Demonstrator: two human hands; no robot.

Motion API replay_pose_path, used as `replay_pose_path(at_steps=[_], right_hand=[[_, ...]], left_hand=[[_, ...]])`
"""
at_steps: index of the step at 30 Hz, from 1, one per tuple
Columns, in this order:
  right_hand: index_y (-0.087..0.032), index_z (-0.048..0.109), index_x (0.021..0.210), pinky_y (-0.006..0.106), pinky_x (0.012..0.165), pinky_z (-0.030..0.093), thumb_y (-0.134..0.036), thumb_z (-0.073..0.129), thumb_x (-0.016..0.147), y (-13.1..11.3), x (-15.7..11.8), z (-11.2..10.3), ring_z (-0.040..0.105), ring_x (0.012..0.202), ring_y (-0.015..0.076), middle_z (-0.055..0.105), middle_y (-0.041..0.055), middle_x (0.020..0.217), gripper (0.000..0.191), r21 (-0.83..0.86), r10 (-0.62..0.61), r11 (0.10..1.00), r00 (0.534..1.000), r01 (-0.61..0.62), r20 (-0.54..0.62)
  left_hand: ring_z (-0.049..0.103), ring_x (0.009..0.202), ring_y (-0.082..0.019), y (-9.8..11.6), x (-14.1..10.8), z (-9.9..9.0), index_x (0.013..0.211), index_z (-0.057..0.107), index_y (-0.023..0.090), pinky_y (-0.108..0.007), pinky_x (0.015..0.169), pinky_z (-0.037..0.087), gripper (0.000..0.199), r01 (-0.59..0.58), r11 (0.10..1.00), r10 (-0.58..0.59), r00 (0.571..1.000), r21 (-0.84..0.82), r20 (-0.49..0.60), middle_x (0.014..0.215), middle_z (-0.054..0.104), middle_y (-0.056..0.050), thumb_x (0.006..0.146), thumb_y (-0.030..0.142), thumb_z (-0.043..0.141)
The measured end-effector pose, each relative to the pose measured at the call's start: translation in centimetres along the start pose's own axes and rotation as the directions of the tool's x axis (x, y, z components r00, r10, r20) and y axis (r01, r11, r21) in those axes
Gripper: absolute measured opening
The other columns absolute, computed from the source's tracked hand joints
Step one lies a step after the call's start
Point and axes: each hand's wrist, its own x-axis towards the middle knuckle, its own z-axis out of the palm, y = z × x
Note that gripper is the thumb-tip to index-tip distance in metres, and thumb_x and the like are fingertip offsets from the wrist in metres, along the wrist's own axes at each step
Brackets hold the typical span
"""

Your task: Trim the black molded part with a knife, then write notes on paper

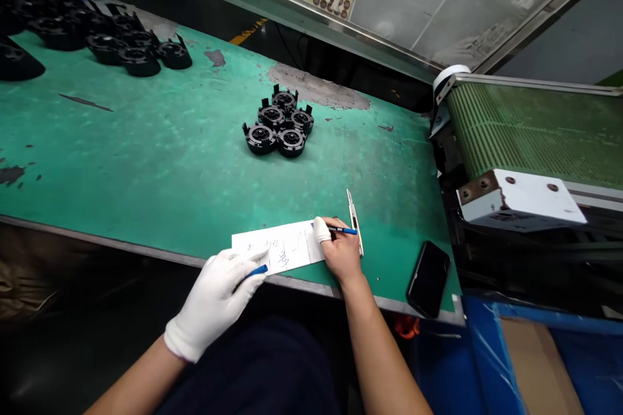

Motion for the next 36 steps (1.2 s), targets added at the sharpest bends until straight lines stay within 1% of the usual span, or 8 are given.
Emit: replay_pose_path(at_steps=[3,7,12,15,20,22,27,36], right_hand=[[-0.022,0.076,0.085,0.032,0.074,0.053,-0.044,0.061,0.094,-0.1,-0.1,-0.1,0.069,0.076,0.0217,0.075,0.0035,0.082,0.028,-0.036,-0.004,0.999,1.000,0.004,0.019],[-0.021,0.075,0.095,0.031,0.070,0.052,-0.044,0.057,0.097,0.0,-0.2,-0.2,0.069,0.078,0.0221,0.076,0.0050,0.087,0.029,-0.059,0.012,0.998,1.000,-0.014,-0.029],[-0.021,0.073,0.080,0.031,0.070,0.049,-0.043,0.058,0.096,-0.2,-0.3,-0.4,0.066,0.071,0.0203,0.072,0.0024,0.075,0.031,-0.095,-0.003,0.996,1.000,0.003,0.000],[-0.021,0.073,0.079,0.030,0.070,0.050,-0.045,0.059,0.096,-0.1,-0.3,-0.4,0.066,0.071,0.0199,0.071,0.0022,0.075,0.032,-0.093,0.002,0.996,1.000,-0.003,-0.013],[-0.018,0.073,0.093,0.031,0.066,0.051,-0.046,0.055,0.098,0.6,-0.4,-0.7,0.066,0.069,0.0203,0.072,0.0042,0.076,0.034,-0.066,0.042,0.997,0.989,-0.052,-0.143],[-0.017,0.074,0.093,0.032,0.065,0.052,-0.046,0.057,0.097,0.7,-0.3,-1.0,0.065,0.067,0.0205,0.072,0.0042,0.074,0.034,-0.058,0.045,0.997,0.988,-0.054,-0.151],[-0.022,0.077,0.090,0.035,0.075,0.056,-0.046,0.063,0.092,0.6,-0.1,-1.4,0.071,0.080,0.0238,0.077,0.0051,0.087,0.028,-0.049,-0.004,0.999,0.998,0.001,-0.058],[-0.023,0.077,0.092,0.037,0.082,0.056,-0.042,0.062,0.094,0.8,-0.1,-1.2,0.072,0.086,0.0250,0.078,0.0053,0.093,0.024,-0.071,-0.037,0.997,0.997,0.031,-0.071]], left_hand=[[0.063,0.104,-0.026,0.1,0.2,0.0,0.105,0.071,0.027,-0.042,0.085,0.047,0.013,0.004,1.000,-0.005,1.000,0.009,0.012,0.126,0.072,0.002,0.095,0.030,0.063],[0.064,0.101,-0.026,0.2,0.2,0.0,0.104,0.071,0.027,-0.041,0.082,0.047,0.013,0.005,1.000,-0.005,1.000,0.005,0.007,0.125,0.072,0.002,0.095,0.030,0.063],[0.064,0.101,-0.025,0.2,0.2,0.0,0.101,0.071,0.027,-0.041,0.083,0.047,0.011,0.018,1.000,-0.018,1.000,-0.002,0.014,0.125,0.072,0.002,0.095,0.031,0.063],[0.064,0.102,-0.025,0.2,0.3,0.1,0.099,0.071,0.027,-0.041,0.084,0.047,0.011,0.022,1.000,-0.022,1.000,-0.009,0.022,0.126,0.072,0.003,0.095,0.031,0.062],[0.064,0.103,-0.025,0.2,0.3,0.1,0.096,0.071,0.027,-0.041,0.085,0.047,0.010,0.031,0.999,-0.031,0.999,-0.007,0.022,0.125,0.072,0.002,0.095,0.031,0.062],[0.065,0.103,-0.025,0.2,0.3,0.1,0.095,0.071,0.026,-0.041,0.084,0.047,0.011,0.033,0.999,-0.033,0.999,-0.008,0.030,0.125,0.073,0.001,0.095,0.032,0.062],[0.065,0.102,-0.027,0.1,0.3,0.0,0.095,0.072,0.025,-0.041,0.083,0.047,0.013,0.030,1.000,-0.030,0.999,0.010,0.044,0.125,0.073,-0.001,0.095,0.033,0.062],[0.064,0.103,-0.027,0.1,0.3,0.2,0.100,0.072,0.026,-0.042,0.083,0.047,0.013,0.029,0.999,-0.029,0.999,0.023,0.038,0.127,0.071,-0.001,0.095,0.032,0.062]])
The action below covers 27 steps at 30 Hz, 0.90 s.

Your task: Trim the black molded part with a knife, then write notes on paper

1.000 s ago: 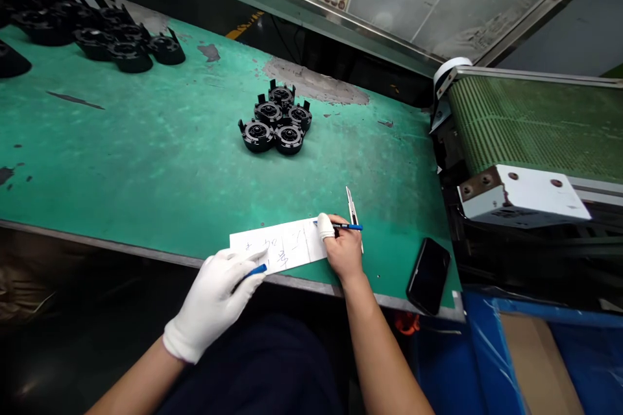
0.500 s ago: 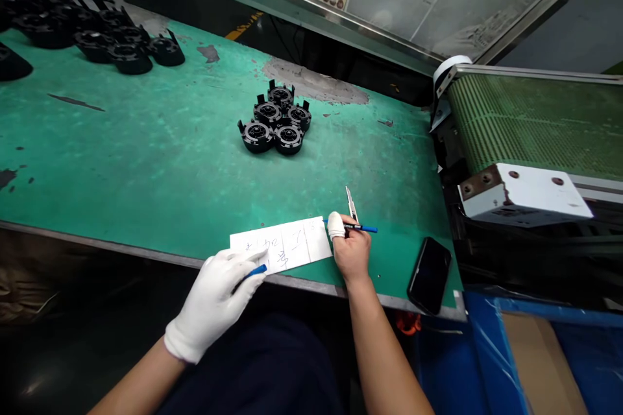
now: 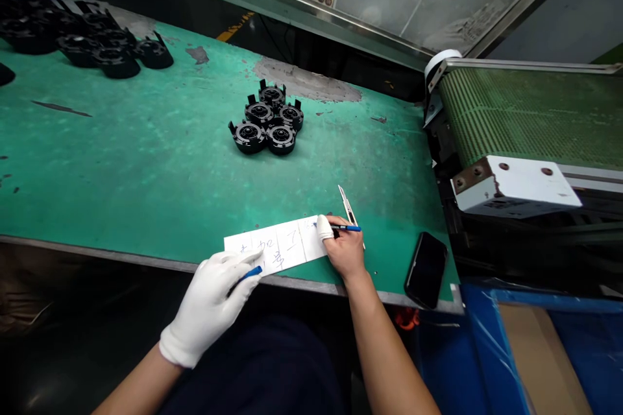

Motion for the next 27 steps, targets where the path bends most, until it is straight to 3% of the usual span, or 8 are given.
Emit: replay_pose_path(at_steps=[7,11,13,16,20,23,27], right_hand=[[-0.023,0.077,0.089,0.035,0.079,0.054,-0.045,0.063,0.092,0.0,0.2,0.0,0.070,0.083,0.0242,0.077,0.0047,0.088,0.026,0.032,0.025,0.999,0.999,-0.026,0.026],[-0.021,0.069,0.070,0.030,0.059,0.047,-0.047,0.060,0.094,-0.4,0.1,-0.5,0.059,0.059,0.0180,0.065,0.0017,0.063,0.037,0.104,0.085,0.991,0.995,-0.089,0.044],[-0.021,0.065,0.073,0.028,0.053,0.043,-0.048,0.055,0.097,-1.2,-0.5,-0.5,0.054,0.055,0.0158,0.060,0.0003,0.060,0.038,0.165,0.127,0.977,0.991,-0.133,0.048],[-0.021,0.064,0.088,0.027,0.055,0.047,-0.049,0.058,0.095,-3.6,-2.2,0.3,0.059,0.061,0.0164,0.065,0.0009,0.070,0.030,0.268,0.157,0.945,0.979,-0.187,0.130],[-0.021,0.066,0.083,0.028,0.056,0.051,-0.050,0.066,0.090,-6.3,-4.4,1.6,0.062,0.059,0.0177,0.066,0.0011,0.066,0.029,0.328,0.154,0.912,0.948,-0.246,0.280],[-0.021,0.068,0.088,0.030,0.060,0.052,-0.049,0.064,0.093,-5.5,-4.4,1.5,0.063,0.064,0.0189,0.070,0.0033,0.072,0.029,0.300,0.207,0.922,0.966,-0.245,0.153],[-0.020,0.073,0.100,0.036,0.073,0.055,-0.047,0.065,0.092,-2.3,-2.4,0.3,0.068,0.081,0.0241,0.076,0.0084,0.093,0.029,0.199,0.222,0.958,0.974,-0.208,-0.053]], left_hand=[[0.063,0.108,-0.029,-0.1,-0.2,-0.1,0.104,0.073,0.027,-0.044,0.086,0.047,0.015,-0.022,1.000,0.022,1.000,0.009,0.015,0.128,0.071,-0.002,0.095,0.032,0.062],[0.064,0.104,-0.028,-0.1,-0.3,-0.2,0.104,0.073,0.027,-0.045,0.086,0.047,0.015,-0.021,1.000,0.021,1.000,0.008,0.019,0.128,0.071,-0.002,0.095,0.032,0.062],[0.064,0.105,-0.028,-0.2,-0.4,-0.1,0.105,0.073,0.027,-0.045,0.086,0.048,0.016,-0.024,1.000,0.024,1.000,0.007,0.012,0.128,0.071,-0.002,0.095,0.032,0.062],[0.063,0.107,-0.029,-0.3,-0.6,0.0,0.111,0.072,0.027,-0.046,0.087,0.048,0.019,-0.019,1.000,0.019,1.000,0.005,-0.009,0.128,0.071,-0.003,0.095,0.032,0.062],[0.063,0.109,-0.029,-0.3,-0.8,0.1,0.115,0.070,0.027,-0.046,0.087,0.049,0.021,-0.003,1.000,0.002,1.000,-0.001,-0.028,0.128,0.070,-0.003,0.096,0.031,0.062],[0.062,0.111,-0.029,-0.2,-0.8,0.0,0.114,0.069,0.028,-0.046,0.088,0.050,0.020,0.002,1.000,-0.003,1.000,-0.011,-0.024,0.129,0.070,-0.002,0.095,0.031,0.062],[0.063,0.108,-0.029,-0.3,-0.8,0.0,0.109,0.070,0.029,-0.046,0.087,0.050,0.016,0.009,1.000,-0.009,1.000,-0.016,0.004,0.131,0.069,-0.002,0.095,0.031,0.062]])
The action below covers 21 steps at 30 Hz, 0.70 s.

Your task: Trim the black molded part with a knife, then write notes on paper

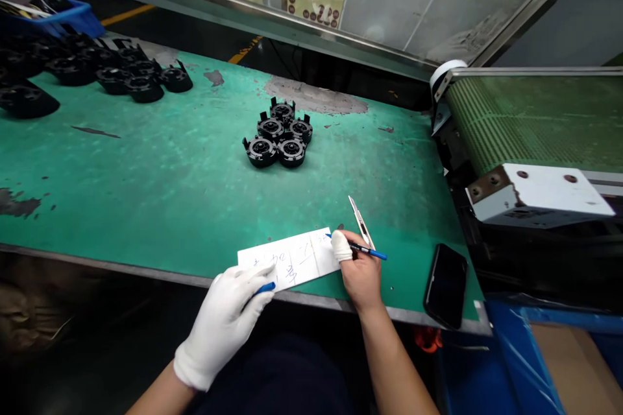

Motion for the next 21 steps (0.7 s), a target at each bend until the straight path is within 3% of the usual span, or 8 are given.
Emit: replay_pose_path(at_steps=[5,11,15,17,18,21], right_hand=[[-0.023,0.078,0.092,0.036,0.077,0.056,-0.046,0.068,0.089,0.9,2.2,-0.2,0.070,0.084,0.0252,0.077,0.0055,0.091,0.025,-0.072,-0.075,0.994,0.995,0.080,0.070],[-0.025,0.077,0.095,0.036,0.078,0.058,-0.049,0.062,0.093,1.6,2.4,0.5,0.071,0.083,0.0239,0.077,0.0045,0.091,0.029,-0.142,-0.075,0.985,0.987,0.096,0.144],[-0.026,0.077,0.090,0.042,0.081,0.059,-0.059,0.056,0.093,0.1,2.1,0.1,0.072,0.087,0.0271,0.077,0.0069,0.090,0.040,-0.196,-0.109,0.972,0.988,0.130,0.114],[-0.025,0.077,0.093,0.043,0.074,0.061,-0.067,0.056,0.090,-1.8,2.5,1.6,0.073,0.081,0.0266,0.076,0.0078,0.087,0.047,-0.170,-0.173,0.969,0.983,0.180,0.058],[-0.025,0.074,0.107,0.041,0.072,0.062,-0.068,0.057,0.090,-3.1,3.1,3.1,0.072,0.083,0.0245,0.075,0.0081,0.095,0.049,-0.157,-0.189,0.970,0.982,0.185,-0.012],[-0.047,0.066,0.118,0.031,0.061,0.059,-0.065,0.064,0.088,-9.0,5.4,10.2,0.068,0.105,0.0244,0.068,0.0065,0.114,0.035,-0.023,-0.236,0.971,0.957,0.236,-0.166]], left_hand=[[0.063,0.109,-0.029,-0.6,0.3,0.0,0.112,0.069,0.030,-0.047,0.088,0.051,0.018,-0.022,1.000,0.022,1.000,0.009,-0.001,0.130,0.069,-0.002,0.095,0.030,0.061],[0.065,0.109,-0.029,-0.6,-0.1,0.5,0.117,0.068,0.032,-0.048,0.086,0.055,0.023,-0.027,0.999,0.027,1.000,0.021,-0.002,0.128,0.070,-0.002,0.095,0.032,0.061],[0.068,0.106,-0.030,-0.5,0.7,-0.2,0.120,0.069,0.037,-0.048,0.080,0.060,0.027,-0.103,0.988,0.109,0.993,0.114,-0.048,0.123,0.071,-0.005,0.095,0.035,0.059],[0.068,0.107,-0.030,-1.2,2.6,-2.6,0.120,0.069,0.040,-0.047,0.078,0.061,0.027,-0.201,0.951,0.218,0.975,0.236,-0.051,0.123,0.070,-0.006,0.094,0.042,0.060],[0.067,0.109,-0.029,-1.7,3.9,-4.6,0.120,0.068,0.041,-0.046,0.080,0.061,0.028,-0.233,0.919,0.263,0.963,0.317,-0.054,0.125,0.069,-0.006,0.094,0.045,0.061],[0.060,0.118,-0.027,-2.6,6.7,-13.5,0.122,0.064,0.041,-0.045,0.087,0.060,0.033,-0.200,0.791,0.305,0.948,0.578,-0.090,0.129,0.064,-0.006,0.090,0.050,0.066]])
